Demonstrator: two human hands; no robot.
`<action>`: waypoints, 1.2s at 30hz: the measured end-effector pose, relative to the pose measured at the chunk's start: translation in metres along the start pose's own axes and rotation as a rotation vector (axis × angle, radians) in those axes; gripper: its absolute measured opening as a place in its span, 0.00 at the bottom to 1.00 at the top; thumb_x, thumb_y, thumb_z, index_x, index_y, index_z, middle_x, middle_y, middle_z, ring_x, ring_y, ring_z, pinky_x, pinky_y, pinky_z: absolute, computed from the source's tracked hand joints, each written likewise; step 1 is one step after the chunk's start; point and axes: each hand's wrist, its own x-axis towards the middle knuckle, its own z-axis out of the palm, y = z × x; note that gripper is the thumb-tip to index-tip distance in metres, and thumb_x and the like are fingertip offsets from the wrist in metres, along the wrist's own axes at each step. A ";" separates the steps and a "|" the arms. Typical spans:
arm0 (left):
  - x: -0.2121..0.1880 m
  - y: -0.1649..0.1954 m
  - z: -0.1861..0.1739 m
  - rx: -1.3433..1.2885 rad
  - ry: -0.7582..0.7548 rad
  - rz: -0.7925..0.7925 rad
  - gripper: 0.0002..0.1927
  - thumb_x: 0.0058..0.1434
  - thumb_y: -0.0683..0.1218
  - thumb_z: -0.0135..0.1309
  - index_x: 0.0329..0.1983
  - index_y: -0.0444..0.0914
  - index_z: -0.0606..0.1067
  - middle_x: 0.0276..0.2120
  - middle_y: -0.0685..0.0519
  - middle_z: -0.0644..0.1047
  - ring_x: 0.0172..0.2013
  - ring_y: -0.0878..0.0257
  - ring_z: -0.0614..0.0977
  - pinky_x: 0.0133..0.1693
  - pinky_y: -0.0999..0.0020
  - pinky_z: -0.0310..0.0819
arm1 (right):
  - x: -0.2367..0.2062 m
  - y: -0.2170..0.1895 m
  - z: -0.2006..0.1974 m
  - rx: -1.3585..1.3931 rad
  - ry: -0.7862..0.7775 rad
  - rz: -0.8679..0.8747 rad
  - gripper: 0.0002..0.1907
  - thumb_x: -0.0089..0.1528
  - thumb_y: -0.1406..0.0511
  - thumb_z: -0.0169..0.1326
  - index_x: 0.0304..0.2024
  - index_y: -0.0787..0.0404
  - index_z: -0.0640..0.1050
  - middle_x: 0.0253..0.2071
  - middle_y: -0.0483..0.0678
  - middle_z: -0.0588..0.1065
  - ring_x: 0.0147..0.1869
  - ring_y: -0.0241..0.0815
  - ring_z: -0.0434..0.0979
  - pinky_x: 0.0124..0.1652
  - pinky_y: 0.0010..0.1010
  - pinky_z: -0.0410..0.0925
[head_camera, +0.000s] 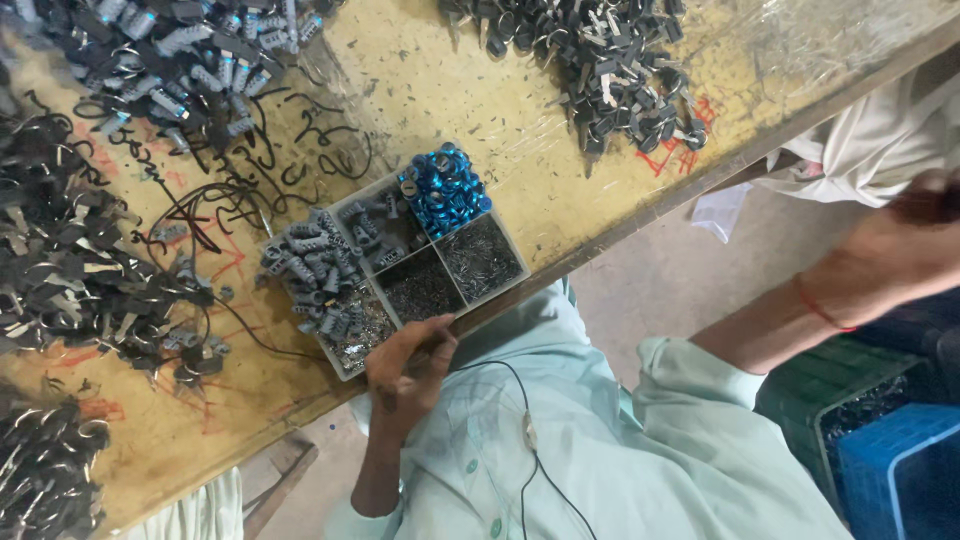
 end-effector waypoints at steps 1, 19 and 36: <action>-0.004 0.003 -0.003 0.004 0.024 0.010 0.14 0.61 0.38 0.60 0.50 0.36 0.79 0.33 0.51 0.82 0.34 0.64 0.85 0.40 0.72 0.78 | -0.010 0.003 0.006 -0.026 -0.111 0.071 0.18 0.76 0.70 0.49 0.68 0.62 0.64 0.41 0.47 0.73 0.31 0.32 0.68 0.31 0.24 0.63; -0.010 0.023 -0.067 0.615 -0.042 -0.162 0.09 0.66 0.44 0.54 0.46 0.35 0.77 0.35 0.43 0.78 0.37 0.43 0.80 0.37 0.50 0.72 | -0.121 0.033 0.067 -0.369 -1.206 0.172 0.12 0.75 0.75 0.49 0.60 0.67 0.75 0.56 0.56 0.77 0.54 0.43 0.80 0.52 0.29 0.72; -0.026 -0.004 -0.071 0.417 0.168 -0.004 0.09 0.66 0.36 0.56 0.49 0.35 0.73 0.42 0.46 0.77 0.43 0.47 0.81 0.44 0.56 0.77 | -0.247 0.023 0.141 -0.646 -2.028 -0.670 0.12 0.61 0.60 0.61 0.37 0.60 0.74 0.38 0.51 0.72 0.38 0.53 0.77 0.31 0.46 0.67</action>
